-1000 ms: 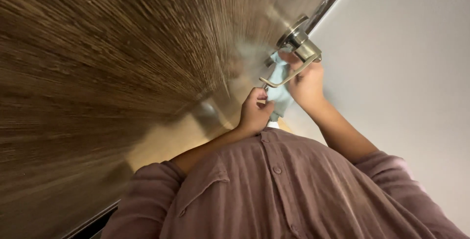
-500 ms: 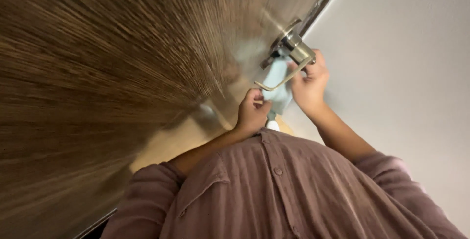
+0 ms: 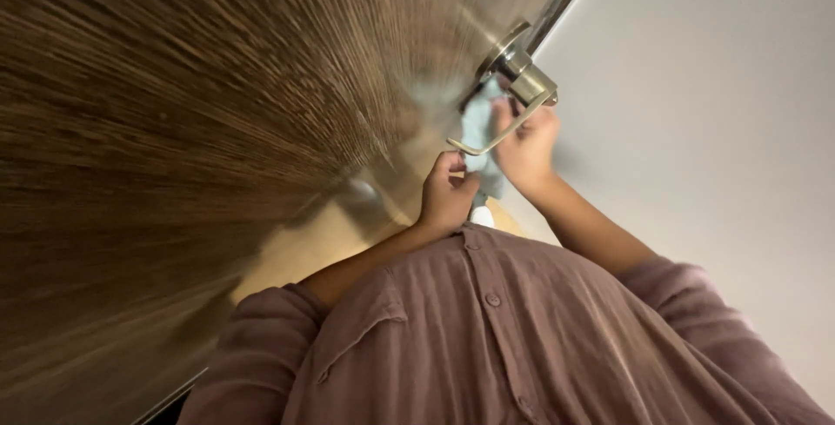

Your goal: The person wipes a door handle and the surrounding wooden door surface using a light blue cloth. They hold the handle with one hand while scrubbing the metal and wood with the other, then proceed to wipe the door panel in broad strokes.

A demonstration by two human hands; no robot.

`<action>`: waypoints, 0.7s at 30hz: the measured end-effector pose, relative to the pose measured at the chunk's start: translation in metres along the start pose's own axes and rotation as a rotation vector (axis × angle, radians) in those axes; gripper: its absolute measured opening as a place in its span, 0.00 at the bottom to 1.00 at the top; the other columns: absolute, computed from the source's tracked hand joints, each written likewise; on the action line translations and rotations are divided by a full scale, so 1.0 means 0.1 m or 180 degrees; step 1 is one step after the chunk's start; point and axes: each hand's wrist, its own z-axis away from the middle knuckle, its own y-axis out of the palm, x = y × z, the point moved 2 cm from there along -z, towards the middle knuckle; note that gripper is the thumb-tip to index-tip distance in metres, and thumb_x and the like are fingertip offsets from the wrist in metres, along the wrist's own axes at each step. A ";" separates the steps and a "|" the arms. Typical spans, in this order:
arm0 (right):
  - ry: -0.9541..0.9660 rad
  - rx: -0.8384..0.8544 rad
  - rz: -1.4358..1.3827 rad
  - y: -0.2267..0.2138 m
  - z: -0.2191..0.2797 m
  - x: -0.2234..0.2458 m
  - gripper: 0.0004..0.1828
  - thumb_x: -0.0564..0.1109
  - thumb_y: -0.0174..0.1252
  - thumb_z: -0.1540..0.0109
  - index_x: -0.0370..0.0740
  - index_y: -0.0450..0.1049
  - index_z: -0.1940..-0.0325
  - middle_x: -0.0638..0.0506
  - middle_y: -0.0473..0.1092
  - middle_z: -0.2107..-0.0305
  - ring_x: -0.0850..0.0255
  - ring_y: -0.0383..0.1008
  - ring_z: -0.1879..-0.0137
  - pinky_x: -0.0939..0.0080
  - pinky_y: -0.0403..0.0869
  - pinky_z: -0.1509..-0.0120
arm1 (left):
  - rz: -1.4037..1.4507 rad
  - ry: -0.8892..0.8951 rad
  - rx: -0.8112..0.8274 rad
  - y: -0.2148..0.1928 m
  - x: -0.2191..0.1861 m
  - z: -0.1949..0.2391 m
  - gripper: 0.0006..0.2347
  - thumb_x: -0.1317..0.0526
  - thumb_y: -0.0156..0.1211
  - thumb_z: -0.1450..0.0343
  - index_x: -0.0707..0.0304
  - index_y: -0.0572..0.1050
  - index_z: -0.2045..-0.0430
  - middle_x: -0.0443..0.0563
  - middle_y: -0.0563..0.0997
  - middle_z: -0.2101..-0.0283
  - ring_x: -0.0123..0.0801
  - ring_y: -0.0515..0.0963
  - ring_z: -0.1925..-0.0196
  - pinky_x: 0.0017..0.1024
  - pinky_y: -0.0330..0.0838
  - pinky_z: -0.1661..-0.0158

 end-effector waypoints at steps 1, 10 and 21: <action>0.0013 0.0014 0.0006 0.01 0.05 0.01 0.05 0.35 0.53 0.41 0.35 0.72 0.72 0.44 0.68 0.81 0.47 0.68 0.76 0.55 0.67 0.69 | 0.0005 -0.0019 0.0003 0.02 0.07 0.00 0.10 0.62 0.58 0.40 0.60 0.70 0.68 0.53 0.76 0.64 0.32 0.78 0.68 0.26 0.74 0.71; -0.0064 0.0176 -0.0097 -0.04 0.14 -0.05 0.02 0.35 0.54 0.42 0.35 0.73 0.68 0.43 0.72 0.69 0.44 0.72 0.61 0.50 0.67 0.54 | 0.0013 -0.0037 -0.0030 0.06 0.13 -0.04 0.10 0.64 0.58 0.40 0.62 0.70 0.68 0.55 0.76 0.65 0.34 0.78 0.69 0.26 0.74 0.72; 0.0028 0.0248 -0.0668 0.07 0.18 -0.01 0.04 0.35 0.57 0.43 0.37 0.75 0.73 0.44 0.72 0.69 0.47 0.74 0.60 0.54 0.69 0.55 | 0.0038 -0.0012 -0.0031 0.08 0.27 -0.08 0.09 0.64 0.58 0.40 0.60 0.71 0.70 0.53 0.76 0.66 0.34 0.78 0.70 0.27 0.75 0.72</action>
